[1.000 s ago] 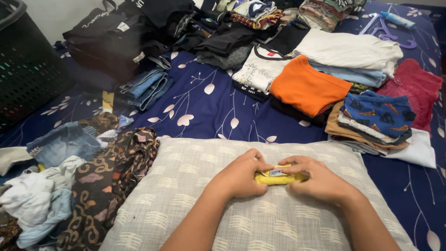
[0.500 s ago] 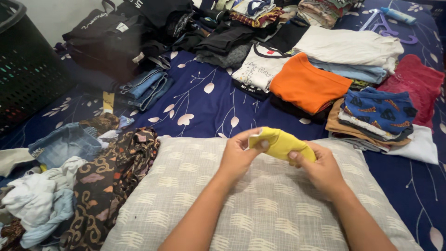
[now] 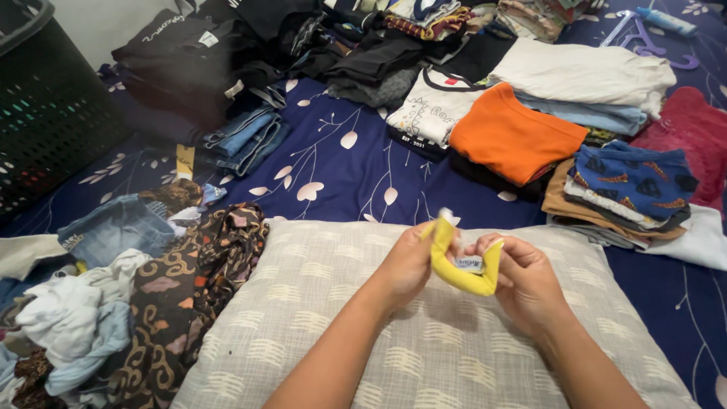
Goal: The person folds various clothing items, including shirts, pants, and socks, on a bed. They pick up each item, fold it neatly, and place it into a growing stack.
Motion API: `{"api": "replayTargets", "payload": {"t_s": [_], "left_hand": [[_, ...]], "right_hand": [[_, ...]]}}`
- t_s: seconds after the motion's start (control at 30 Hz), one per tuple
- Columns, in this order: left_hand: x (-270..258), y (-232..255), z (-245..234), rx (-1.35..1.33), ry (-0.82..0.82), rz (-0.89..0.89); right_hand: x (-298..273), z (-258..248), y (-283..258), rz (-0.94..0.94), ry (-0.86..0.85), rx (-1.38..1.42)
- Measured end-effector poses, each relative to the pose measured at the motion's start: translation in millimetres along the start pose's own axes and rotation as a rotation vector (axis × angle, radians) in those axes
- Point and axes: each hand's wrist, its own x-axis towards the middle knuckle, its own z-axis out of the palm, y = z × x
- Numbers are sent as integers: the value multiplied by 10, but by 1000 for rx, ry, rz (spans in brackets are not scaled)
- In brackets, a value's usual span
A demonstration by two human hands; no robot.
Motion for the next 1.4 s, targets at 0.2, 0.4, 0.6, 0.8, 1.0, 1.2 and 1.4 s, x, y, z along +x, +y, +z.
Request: {"api": "replayTargets", "payload": {"t_s": [0.2,0.4,0.6,0.8,1.0,1.2,1.4], "left_hand": [[-114,143,110,364,-37,-131],[-177,273,150,517,-27,-221],[-163,177,140,828,43,-218],[-132,34,100,709,194,-373],[-42,-72,-55,586,194,-317],[-79,14,-49,684,175,-301],[-129,150,106,870,118,-304]], "right_hand": [[-69,-38,-11,79,-186,202],[-102,10,-101,133,-314,106],[-113,39,-94,138,-183,-214],[-95,108,-123,90,-1,-687],[-69,215,-165,44,44,-716],[-139,405,-252,-89,46,-1001],[-179,465,-354,-452,14,-1341]]}}
